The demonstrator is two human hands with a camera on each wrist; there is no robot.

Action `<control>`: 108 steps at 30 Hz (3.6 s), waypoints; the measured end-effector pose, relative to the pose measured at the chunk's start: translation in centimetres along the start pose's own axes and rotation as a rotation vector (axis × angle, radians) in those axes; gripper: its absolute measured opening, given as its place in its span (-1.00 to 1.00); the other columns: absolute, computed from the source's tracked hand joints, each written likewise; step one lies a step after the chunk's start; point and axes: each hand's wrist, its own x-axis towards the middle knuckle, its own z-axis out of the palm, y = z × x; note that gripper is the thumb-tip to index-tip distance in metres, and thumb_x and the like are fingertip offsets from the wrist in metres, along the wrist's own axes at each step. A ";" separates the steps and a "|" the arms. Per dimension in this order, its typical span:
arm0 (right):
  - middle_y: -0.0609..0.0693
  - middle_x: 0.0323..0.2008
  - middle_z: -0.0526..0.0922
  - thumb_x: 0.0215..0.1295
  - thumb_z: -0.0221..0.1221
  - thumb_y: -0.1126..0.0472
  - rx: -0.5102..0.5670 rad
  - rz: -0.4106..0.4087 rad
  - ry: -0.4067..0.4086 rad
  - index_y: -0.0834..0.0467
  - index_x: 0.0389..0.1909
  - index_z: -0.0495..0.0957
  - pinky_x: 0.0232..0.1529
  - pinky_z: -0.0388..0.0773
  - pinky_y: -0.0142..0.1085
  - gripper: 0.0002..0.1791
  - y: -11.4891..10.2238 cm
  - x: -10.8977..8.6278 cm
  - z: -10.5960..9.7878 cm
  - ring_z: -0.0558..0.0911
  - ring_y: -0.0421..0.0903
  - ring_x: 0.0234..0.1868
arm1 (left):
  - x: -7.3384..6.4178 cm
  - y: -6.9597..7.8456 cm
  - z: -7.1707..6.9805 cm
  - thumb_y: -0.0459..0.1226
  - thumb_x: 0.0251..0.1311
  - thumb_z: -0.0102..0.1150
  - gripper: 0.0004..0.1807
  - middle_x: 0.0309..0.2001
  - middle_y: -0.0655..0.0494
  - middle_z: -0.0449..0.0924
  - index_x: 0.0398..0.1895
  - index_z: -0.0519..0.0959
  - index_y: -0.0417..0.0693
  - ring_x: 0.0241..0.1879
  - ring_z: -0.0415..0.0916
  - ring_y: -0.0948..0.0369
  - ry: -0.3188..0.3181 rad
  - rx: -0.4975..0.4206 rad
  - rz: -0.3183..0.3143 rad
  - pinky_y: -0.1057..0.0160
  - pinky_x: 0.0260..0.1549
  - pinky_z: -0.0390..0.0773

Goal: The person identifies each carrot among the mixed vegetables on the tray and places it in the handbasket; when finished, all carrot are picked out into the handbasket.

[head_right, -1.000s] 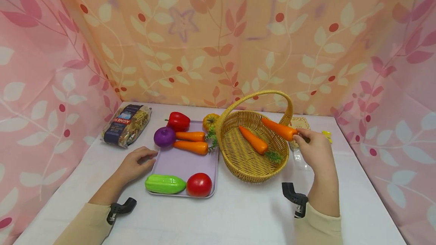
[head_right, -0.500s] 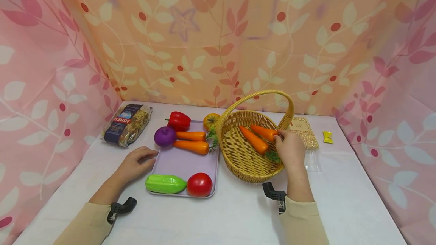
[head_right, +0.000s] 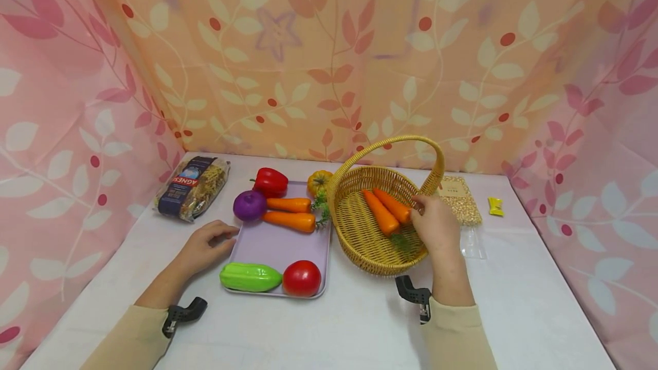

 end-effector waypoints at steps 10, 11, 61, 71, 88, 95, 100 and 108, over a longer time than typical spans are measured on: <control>0.30 0.04 0.65 0.49 0.17 0.11 0.065 -0.014 0.080 0.31 0.25 0.55 -0.01 0.53 0.23 -0.55 -1.6 -1.8 -3.7 0.65 0.31 0.03 | 0.0 0.1 0.1 -0.33 0.23 0.41 -0.73 -0.20 0.27 0.62 0.01 0.74 -0.03 -0.18 0.50 0.23 -0.006 -0.004 -0.020 0.21 -0.16 0.53; 0.29 0.03 0.65 0.50 0.17 0.11 0.077 -0.019 0.101 0.30 0.25 0.55 0.00 0.53 0.24 -0.55 -1.9 -2.1 -4.1 0.65 0.31 0.03 | 0.0 0.1 0.1 -0.32 0.24 0.41 -0.73 -0.20 0.27 0.62 0.01 0.74 -0.03 -0.17 0.50 0.23 -0.007 -0.008 -0.023 0.20 -0.15 0.53; 0.05 0.23 0.52 0.35 0.34 0.12 0.124 -0.478 -0.229 0.14 0.30 0.54 0.20 0.53 -0.12 -0.48 -15.4 -3.6 10.5 0.58 -0.02 0.16 | 0.0 -0.3 0.1 -0.31 0.19 0.44 -0.68 -0.23 0.30 0.59 0.03 0.74 0.01 -0.20 0.47 0.25 -0.015 -0.002 -0.006 0.22 -0.17 0.50; 0.25 0.36 0.39 0.36 0.33 0.17 0.069 -0.400 -0.286 0.26 0.40 0.42 0.30 0.43 0.00 -0.36 -14.5 -2.9 13.0 0.53 0.16 0.26 | 0.1 -0.1 0.2 -0.31 0.20 0.44 -0.69 -0.22 0.30 0.59 0.03 0.74 0.03 -0.20 0.47 0.24 -0.018 0.017 -0.013 0.19 -0.17 0.51; 0.22 -0.01 0.69 0.26 0.43 0.19 -0.145 -0.340 -0.232 0.32 0.15 0.61 0.08 0.60 -0.05 -0.51 -15.7 -4.1 12.8 0.67 0.13 0.02 | -0.1 -0.1 0.2 -0.29 0.21 0.42 -0.71 -0.21 0.26 0.62 0.01 0.74 0.00 -0.20 0.48 0.24 -0.006 0.007 -0.007 0.23 -0.17 0.52; 0.16 -0.07 0.66 0.12 0.49 0.24 -0.097 -0.332 -0.267 0.27 0.05 0.67 0.08 0.58 -0.06 -0.54 -15.4 -3.8 12.9 0.65 0.08 -0.03 | 0.0 0.0 0.1 -0.29 0.22 0.42 -0.71 -0.19 0.26 0.63 0.02 0.74 0.00 -0.18 0.49 0.23 -0.008 0.007 -0.008 0.24 -0.16 0.52; 0.11 -0.07 0.61 0.11 0.51 0.19 -0.027 -0.335 -0.289 0.24 0.08 0.68 0.07 0.57 -0.09 -0.50 -15.5 -3.7 12.5 0.62 0.02 -0.07 | 0.0 0.2 0.0 -0.30 0.22 0.42 -0.71 -0.20 0.24 0.62 0.01 0.74 -0.01 -0.19 0.48 0.23 -0.012 0.003 -0.012 0.25 -0.15 0.52; 0.00 -0.06 0.59 0.15 0.50 0.15 0.147 -0.374 -0.274 0.18 0.16 0.66 -0.11 0.53 -0.23 -0.46 -16.6 -4.5 9.5 0.52 -0.10 -0.15 | 0.2 0.4 -0.1 -0.32 0.21 0.42 -0.73 -0.21 0.25 0.60 -0.01 0.74 -0.05 -0.20 0.46 0.21 -0.014 0.015 -0.016 0.22 -0.16 0.52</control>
